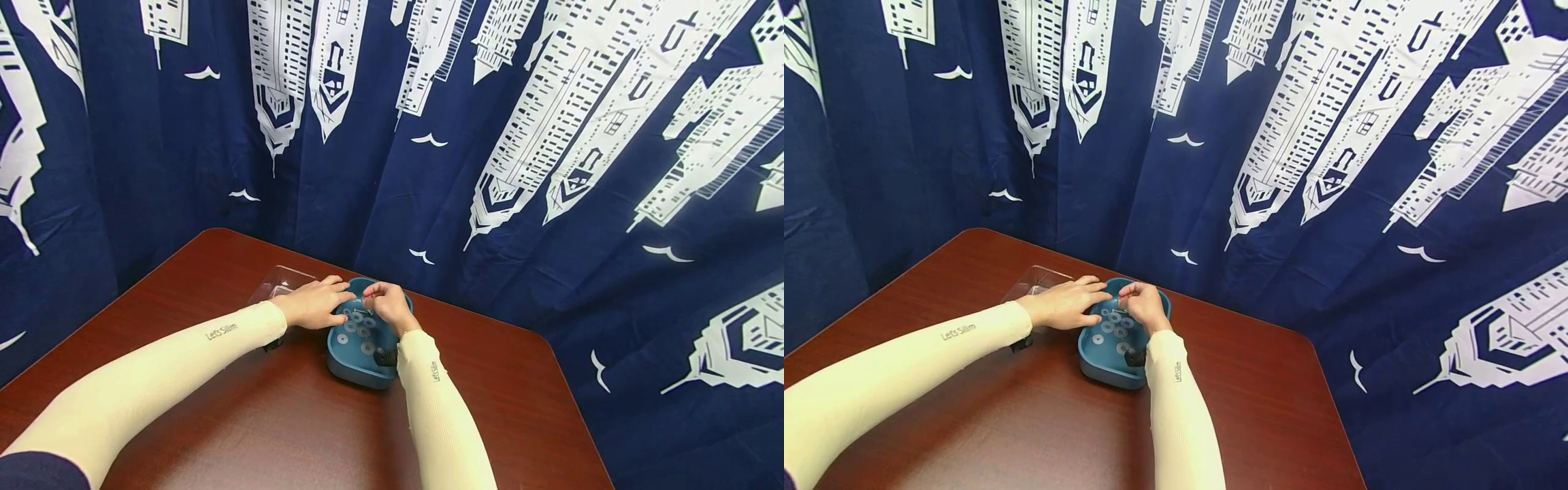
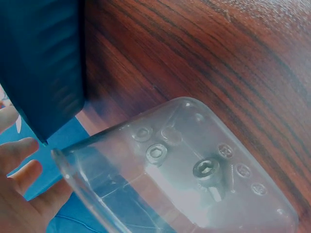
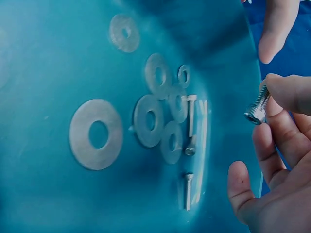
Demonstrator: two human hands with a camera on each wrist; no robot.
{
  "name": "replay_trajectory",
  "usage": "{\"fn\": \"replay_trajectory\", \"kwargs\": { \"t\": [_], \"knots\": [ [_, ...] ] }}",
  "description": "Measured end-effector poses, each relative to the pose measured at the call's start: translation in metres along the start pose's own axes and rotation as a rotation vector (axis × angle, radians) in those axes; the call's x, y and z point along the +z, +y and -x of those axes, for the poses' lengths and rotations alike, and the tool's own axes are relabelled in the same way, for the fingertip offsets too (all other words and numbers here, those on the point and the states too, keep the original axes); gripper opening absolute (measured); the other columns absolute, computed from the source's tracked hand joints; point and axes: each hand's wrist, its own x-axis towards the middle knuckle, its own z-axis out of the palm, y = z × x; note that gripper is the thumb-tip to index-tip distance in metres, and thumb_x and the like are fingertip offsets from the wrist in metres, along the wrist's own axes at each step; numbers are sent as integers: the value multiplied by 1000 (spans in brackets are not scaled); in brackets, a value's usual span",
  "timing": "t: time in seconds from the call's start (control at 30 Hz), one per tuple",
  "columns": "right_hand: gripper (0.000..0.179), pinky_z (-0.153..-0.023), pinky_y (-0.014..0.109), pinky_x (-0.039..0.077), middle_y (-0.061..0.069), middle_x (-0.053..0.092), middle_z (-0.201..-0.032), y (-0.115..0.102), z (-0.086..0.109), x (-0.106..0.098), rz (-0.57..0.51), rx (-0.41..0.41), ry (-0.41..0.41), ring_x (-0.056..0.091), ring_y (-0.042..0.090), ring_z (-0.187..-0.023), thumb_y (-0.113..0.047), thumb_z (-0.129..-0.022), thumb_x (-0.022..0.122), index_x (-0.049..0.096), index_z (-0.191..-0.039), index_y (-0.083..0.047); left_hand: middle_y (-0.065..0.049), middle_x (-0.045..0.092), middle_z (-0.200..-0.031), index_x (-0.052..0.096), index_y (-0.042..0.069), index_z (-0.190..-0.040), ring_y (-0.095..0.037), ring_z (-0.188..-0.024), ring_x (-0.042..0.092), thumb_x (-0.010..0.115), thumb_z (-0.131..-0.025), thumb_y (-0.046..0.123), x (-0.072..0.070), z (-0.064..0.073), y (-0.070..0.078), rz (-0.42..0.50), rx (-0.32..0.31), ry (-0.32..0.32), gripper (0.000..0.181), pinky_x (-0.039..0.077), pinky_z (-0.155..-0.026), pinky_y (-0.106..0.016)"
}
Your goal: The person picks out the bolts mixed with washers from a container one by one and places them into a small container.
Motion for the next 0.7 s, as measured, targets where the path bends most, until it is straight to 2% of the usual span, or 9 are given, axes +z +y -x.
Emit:
{"fn": "replay_trajectory", "kwargs": {
  "t": [0.1, 0.17, 0.37, 0.5, 0.6, 0.7],
  "knots": [
    [10, -82, 39, 51, 7, 72, -89, -5, 0, 0, -21, -13, -12, 61, 19, -81, 0, -86, 68, 69, -95, -4, -17, 41, -157, 50, 12, -149, -35, -148, 31, 60, -98, 42, 0, 1, -1, 7, -3, -1, 59, 37, -112, -60],
    [10, -82, 39, 51, 7, 73, -89, -8, 0, 0, -27, -14, -15, 61, 19, -82, 1, -86, 68, 69, -93, -6, -17, 41, -157, 50, 12, -149, -35, -149, 30, 60, -98, 42, 0, 1, -1, 11, -6, -1, 60, 36, -112, -60],
    [13, -92, 49, 51, 9, 73, -90, -14, -2, 3, -57, -11, -29, 64, 35, -95, 2, -87, 64, 69, -97, -3, -16, 42, -157, 50, 12, -149, -35, -149, 30, 60, -98, 42, -3, 3, -1, 13, -17, 4, 60, 36, -112, -61],
    [10, -95, 53, 51, 7, 72, -88, -19, -2, 4, -68, -21, -34, 65, 38, -98, 0, -88, 65, 69, -96, -5, -15, 44, -156, 51, 13, -148, -34, -149, 31, 61, -97, 43, -8, 7, -1, 12, -32, 11, 60, 36, -114, -58],
    [9, -92, 49, 53, 5, 71, -86, -22, -2, 5, -64, -37, -41, 65, 41, -100, -1, -88, 66, 69, -96, -4, -14, 45, -156, 52, 13, -147, -34, -149, 31, 62, -97, 42, -11, 10, -3, 7, -43, 18, 59, 36, -114, -58],
    [8, -83, 38, 55, 3, 70, -84, -26, -3, 6, -67, -52, -47, 65, 43, -101, -1, -88, 67, 69, -95, -4, -14, 45, -156, 52, 13, -147, -33, -149, 31, 62, -97, 40, -14, 14, -5, 14, -58, 25, 58, 35, -114, -59]
  ]
}}
